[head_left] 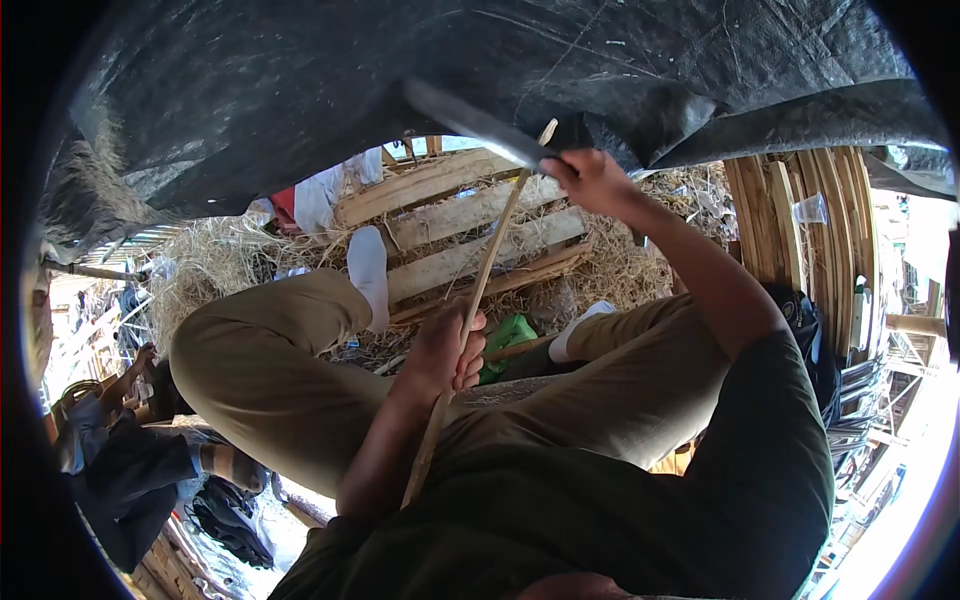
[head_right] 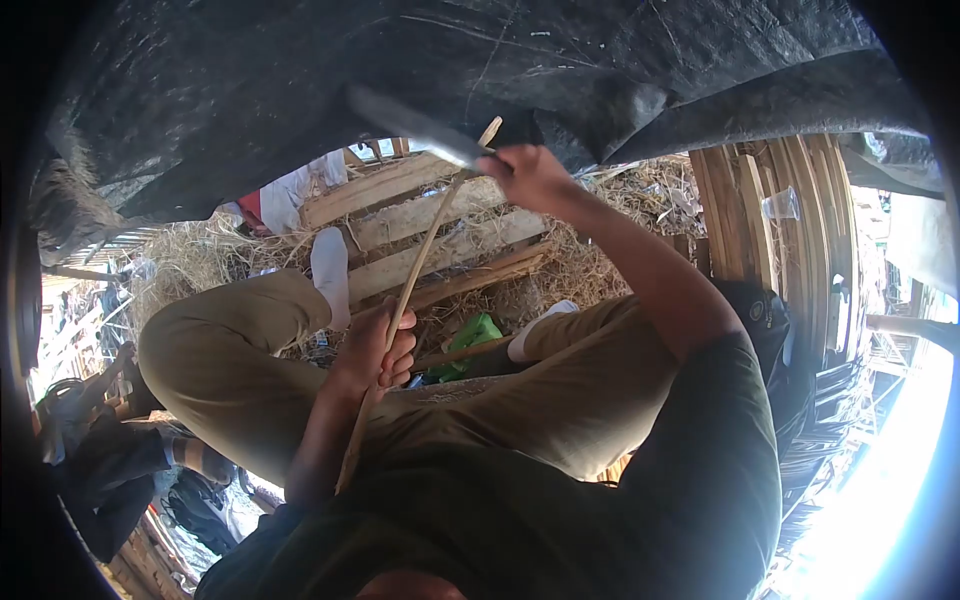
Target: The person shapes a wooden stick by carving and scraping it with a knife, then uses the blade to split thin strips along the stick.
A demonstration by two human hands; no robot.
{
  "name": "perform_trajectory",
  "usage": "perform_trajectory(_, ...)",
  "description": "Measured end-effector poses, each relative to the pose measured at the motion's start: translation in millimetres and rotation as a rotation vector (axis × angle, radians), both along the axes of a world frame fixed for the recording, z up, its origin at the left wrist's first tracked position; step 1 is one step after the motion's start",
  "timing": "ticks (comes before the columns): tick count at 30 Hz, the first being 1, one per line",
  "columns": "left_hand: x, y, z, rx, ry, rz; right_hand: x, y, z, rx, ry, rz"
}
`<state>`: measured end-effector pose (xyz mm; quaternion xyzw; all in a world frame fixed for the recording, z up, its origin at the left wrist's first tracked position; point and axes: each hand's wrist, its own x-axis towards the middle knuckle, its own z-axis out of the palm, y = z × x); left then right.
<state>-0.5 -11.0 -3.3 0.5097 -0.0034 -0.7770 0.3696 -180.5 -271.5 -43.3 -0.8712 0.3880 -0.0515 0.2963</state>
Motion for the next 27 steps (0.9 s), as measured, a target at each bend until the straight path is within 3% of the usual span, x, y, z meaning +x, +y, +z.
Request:
perform_trajectory(2,-1,4,1,-0.004,0.022,0.011,-8,-5,-4,-0.021,-0.037,-0.048)
perform_trajectory(4,-2,3,1,-0.008,0.034,0.025,1,40,11,0.174,0.020,-0.115)
perform_trajectory(6,0,4,2,0.002,0.038,0.029,1,59,3,-0.142,-0.258,0.135)
perform_trajectory(12,0,1,2,-0.025,-0.025,-0.014,-7,15,4,-0.031,-0.110,-0.036)
perform_trajectory(13,0,1,-1,-0.046,-0.027,-0.016,-2,32,9,0.012,0.031,-0.013)
perform_trajectory(14,0,4,-5,-0.060,-0.028,-0.017,0,53,7,-0.068,-0.144,0.096)
perform_trajectory(16,-1,5,-6,-0.067,-0.036,-0.026,1,53,4,-0.141,-0.247,0.190)
perform_trajectory(18,2,0,-3,-0.062,-0.045,-0.027,1,28,11,0.065,-0.077,0.075)
perform_trajectory(22,5,-2,-2,-0.059,-0.075,-0.022,5,34,16,0.123,0.037,-0.091)
perform_trajectory(26,5,1,-5,-0.063,-0.066,-0.035,6,52,18,0.136,-0.021,0.011)
perform_trajectory(27,5,0,-4,-0.077,-0.092,-0.039,5,36,9,0.298,0.042,-0.066)
